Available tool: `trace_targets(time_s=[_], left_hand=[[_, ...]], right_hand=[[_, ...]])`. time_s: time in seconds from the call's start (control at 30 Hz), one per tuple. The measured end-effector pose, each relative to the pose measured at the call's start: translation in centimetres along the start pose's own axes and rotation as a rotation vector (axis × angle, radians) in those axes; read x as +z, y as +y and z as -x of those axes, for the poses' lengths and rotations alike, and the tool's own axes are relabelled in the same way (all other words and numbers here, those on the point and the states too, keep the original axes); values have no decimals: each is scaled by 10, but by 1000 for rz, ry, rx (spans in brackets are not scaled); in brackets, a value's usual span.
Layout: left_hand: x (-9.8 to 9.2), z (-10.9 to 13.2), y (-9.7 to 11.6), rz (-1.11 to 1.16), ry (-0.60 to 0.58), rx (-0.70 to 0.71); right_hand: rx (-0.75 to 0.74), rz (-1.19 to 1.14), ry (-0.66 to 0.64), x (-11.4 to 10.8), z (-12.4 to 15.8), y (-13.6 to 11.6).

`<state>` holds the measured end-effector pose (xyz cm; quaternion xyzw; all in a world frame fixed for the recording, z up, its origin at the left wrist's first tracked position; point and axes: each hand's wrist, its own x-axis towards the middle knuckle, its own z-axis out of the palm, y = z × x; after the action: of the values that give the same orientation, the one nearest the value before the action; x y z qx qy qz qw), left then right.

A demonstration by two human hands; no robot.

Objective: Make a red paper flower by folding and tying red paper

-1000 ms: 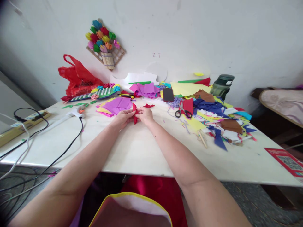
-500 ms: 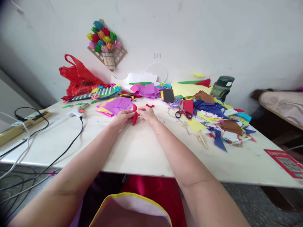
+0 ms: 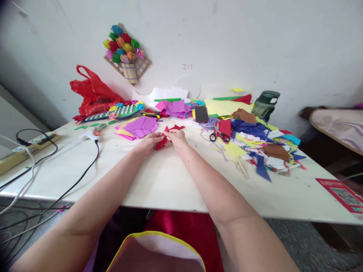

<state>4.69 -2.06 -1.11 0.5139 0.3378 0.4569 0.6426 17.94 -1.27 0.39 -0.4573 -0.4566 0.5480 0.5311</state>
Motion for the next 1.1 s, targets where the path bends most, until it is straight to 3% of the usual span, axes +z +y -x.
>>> trace_targets(time_s=[0.2,0.5,0.67,0.83,0.97,1.1], left_hand=[[9,3,4,-182,82,66],[10,6,8,-459,169,103],[4,5,6,-360,124,103],[-2,6,9,-176,13,56],[-4,8,12,-43,-77,-6],[-5,10,13,75,-140,-93]], right_hand=[[-45,31,139,-3,-4,2],[-6,-57,149,-1,-4,1],[22,-84,91,-2,-2,-1],[55,-55,-53,-6,-4,-4],[8,-61,-188,-7,-3,-4],[-49,-83,-203,-6,-3,-2]])
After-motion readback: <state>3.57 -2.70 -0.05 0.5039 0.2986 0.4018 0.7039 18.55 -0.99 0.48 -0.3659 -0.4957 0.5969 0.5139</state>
